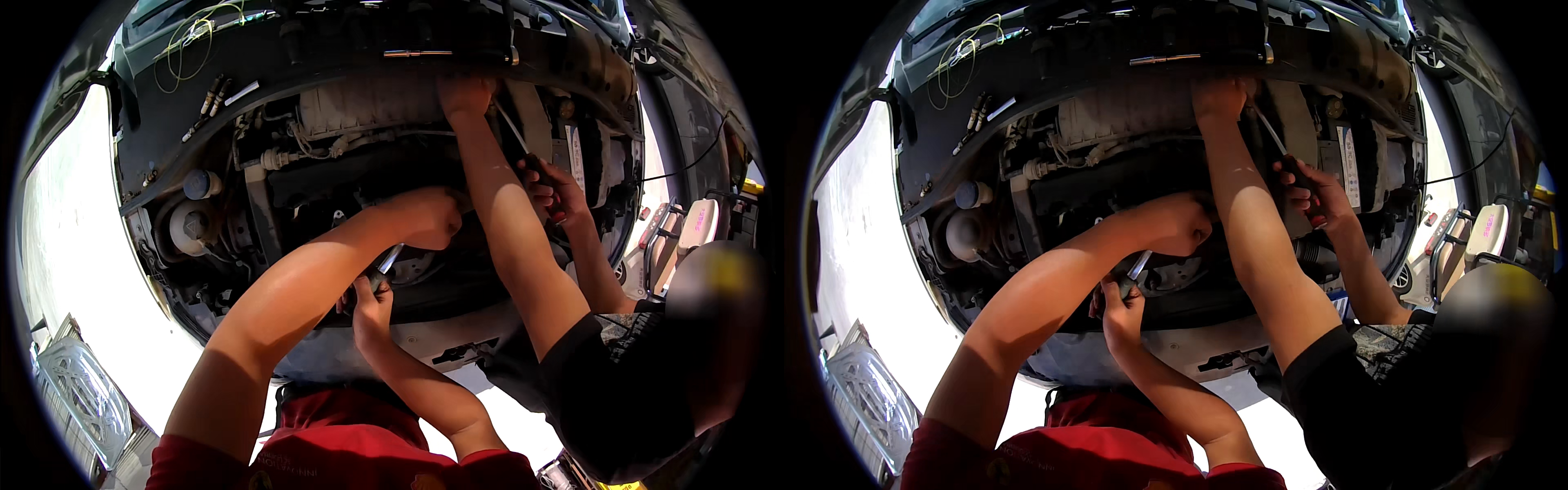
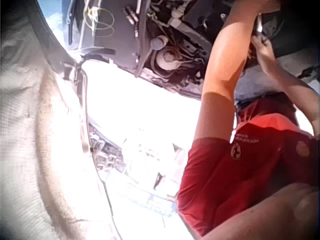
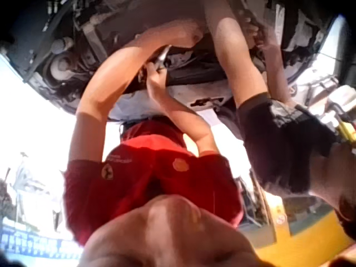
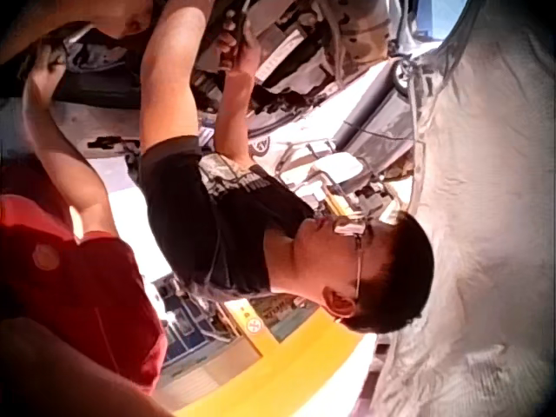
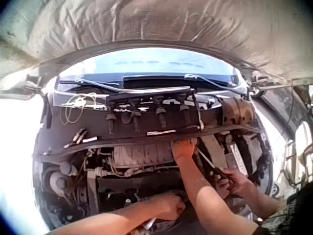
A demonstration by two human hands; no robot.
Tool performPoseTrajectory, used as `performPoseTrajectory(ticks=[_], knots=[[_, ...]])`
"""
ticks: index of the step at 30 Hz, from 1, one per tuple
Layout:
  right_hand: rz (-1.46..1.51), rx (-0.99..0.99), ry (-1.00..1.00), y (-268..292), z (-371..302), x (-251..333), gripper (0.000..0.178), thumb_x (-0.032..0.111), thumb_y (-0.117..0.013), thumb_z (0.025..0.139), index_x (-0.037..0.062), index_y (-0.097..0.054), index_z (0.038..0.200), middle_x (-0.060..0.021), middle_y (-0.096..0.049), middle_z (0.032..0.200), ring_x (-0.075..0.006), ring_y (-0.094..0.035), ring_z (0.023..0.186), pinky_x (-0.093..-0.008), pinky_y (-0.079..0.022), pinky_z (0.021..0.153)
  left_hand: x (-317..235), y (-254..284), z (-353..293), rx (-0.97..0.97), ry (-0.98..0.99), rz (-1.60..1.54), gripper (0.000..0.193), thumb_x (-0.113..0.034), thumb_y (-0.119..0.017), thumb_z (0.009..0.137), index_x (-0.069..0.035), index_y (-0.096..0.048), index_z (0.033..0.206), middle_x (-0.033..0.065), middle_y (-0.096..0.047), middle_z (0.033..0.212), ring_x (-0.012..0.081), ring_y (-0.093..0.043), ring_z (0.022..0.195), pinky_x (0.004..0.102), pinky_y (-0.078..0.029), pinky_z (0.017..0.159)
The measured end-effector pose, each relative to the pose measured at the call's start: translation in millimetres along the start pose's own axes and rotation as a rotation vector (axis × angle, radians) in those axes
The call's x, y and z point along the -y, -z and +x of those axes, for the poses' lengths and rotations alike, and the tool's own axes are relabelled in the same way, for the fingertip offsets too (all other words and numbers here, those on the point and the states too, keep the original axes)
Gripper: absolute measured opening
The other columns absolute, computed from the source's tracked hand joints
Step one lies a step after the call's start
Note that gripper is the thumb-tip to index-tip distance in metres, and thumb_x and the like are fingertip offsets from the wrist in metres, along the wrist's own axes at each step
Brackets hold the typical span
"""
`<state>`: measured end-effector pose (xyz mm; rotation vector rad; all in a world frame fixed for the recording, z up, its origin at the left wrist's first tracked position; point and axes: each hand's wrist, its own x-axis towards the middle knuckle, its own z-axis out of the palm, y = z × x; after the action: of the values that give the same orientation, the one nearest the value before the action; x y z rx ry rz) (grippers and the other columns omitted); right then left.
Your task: The person works on a car engine, using a socket wrench to loosen and remove bolts, handling an engine component, and placing it into a blue tray.
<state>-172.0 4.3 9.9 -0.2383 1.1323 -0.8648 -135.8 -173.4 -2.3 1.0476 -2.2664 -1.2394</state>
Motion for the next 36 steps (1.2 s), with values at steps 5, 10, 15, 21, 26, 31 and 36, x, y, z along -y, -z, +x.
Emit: performPoseTrajectory(ticks=[5, 10, 15, 21, 26, 31, 36], knots=[[-1.066, 0.198, -0.060, 109.7, 22.7, 156.9, 0.030, 0.027, -0.071, 0.093, -0.0018, -0.062, 0.097, -0.0049, -0.060, 0.070, -0.0129, -0.053, 0.052, -0.0269, -0.045, 0.047, -23.6, -43.5, -13.5, -0.889, 0.401, -0.577, 0.014, -0.001, -0.051, 0.078, -0.003, -0.060, 0.069, 0.0137, -0.061, 0.065, 0.0284, -0.057, 0.054, 0.0350, -0.045, 0.053], [-1.763, 0.273, -0.227, 64.0, 109.1, 247.1, 0.026, 0.024, -0.071, 0.092, 0.0006, -0.061, 0.088, -0.0031, -0.056, 0.064, -0.0113, -0.048, 0.047, -0.0264, -0.039, 0.044, -44.9, -56.6, -2.2, -1.304, 0.533, -1.059, 0.015, 0.003, -0.048, 0.079, -0.001, -0.057, 0.068, 0.0126, -0.056, 0.058, 0.0234, -0.053, 0.048, 0.0333, -0.041, 0.048], [-1.178, 0.336, -0.559, 91.3, 63.9, 210.9, 0.025, 0.022, -0.072, 0.091, 0.0030, -0.060, 0.079, -0.0014, -0.052, 0.057, -0.0096, -0.044, 0.042, -0.0259, -0.033, 0.041, -27.0, -43.3, -0.5, -1.061, 0.449, -0.402, 0.018, 0.002, -0.046, 0.080, 0.000, -0.060, 0.068, 0.0106, -0.053, 0.053, 0.0155, -0.051, 0.044, 0.0292, -0.037, 0.045], [-0.205, -0.053, -0.171, 63.4, -0.9, 61.7, 0.025, 0.019, -0.075, 0.088, 0.0050, -0.061, 0.074, 0.0007, -0.050, 0.057, -0.0078, -0.040, 0.041, -0.0258, -0.029, 0.039, -14.6, -19.4, -16.6, -0.460, 0.185, -0.223, 0.013, 0.000, -0.050, 0.073, 0.000, -0.062, 0.068, 0.0187, -0.056, 0.058, 0.0368, -0.054, 0.052, 0.0403, -0.045, 0.053], [-0.151, -0.093, -0.051, 51.4, -3.7, 33.8, 0.026, 0.021, -0.073, 0.091, 0.0043, -0.060, 0.075, 0.0009, -0.050, 0.056, -0.0086, -0.042, 0.043, -0.0272, -0.031, 0.039, -18.4, -10.7, -12.7, -0.266, 0.115, -0.207, 0.011, 0.000, -0.050, 0.071, 0.000, -0.059, 0.066, 0.0195, -0.055, 0.060, 0.0376, -0.053, 0.054, 0.0418, -0.044, 0.053], [-1.157, 0.337, 0.352, 123.4, 36.6, 136.1, 0.023, 0.020, -0.071, 0.091, 0.0014, -0.062, 0.081, -0.0011, -0.053, 0.056, -0.0085, -0.045, 0.042, -0.0275, -0.034, 0.041, -29.3, -49.8, -15.8, -1.080, 0.396, -0.518, 0.014, 0.003, -0.046, 0.076, 0.001, -0.056, 0.066, 0.0096, -0.052, 0.053, 0.0181, -0.049, 0.047, 0.0334, -0.038, 0.047], [-0.844, 0.548, -0.449, 123.0, 58.3, 192.9, 0.024, 0.018, -0.072, 0.090, 0.0023, -0.058, 0.079, -0.0009, -0.049, 0.054, -0.0083, -0.041, 0.040, -0.0271, -0.031, 0.040, -28.2, -56.9, 5.3, -1.111, 0.527, -0.602, 0.016, 0.001, -0.049, 0.078, 0.002, -0.062, 0.070, 0.0132, -0.056, 0.056, 0.0188, -0.055, 0.048, 0.0309, -0.043, 0.051]])
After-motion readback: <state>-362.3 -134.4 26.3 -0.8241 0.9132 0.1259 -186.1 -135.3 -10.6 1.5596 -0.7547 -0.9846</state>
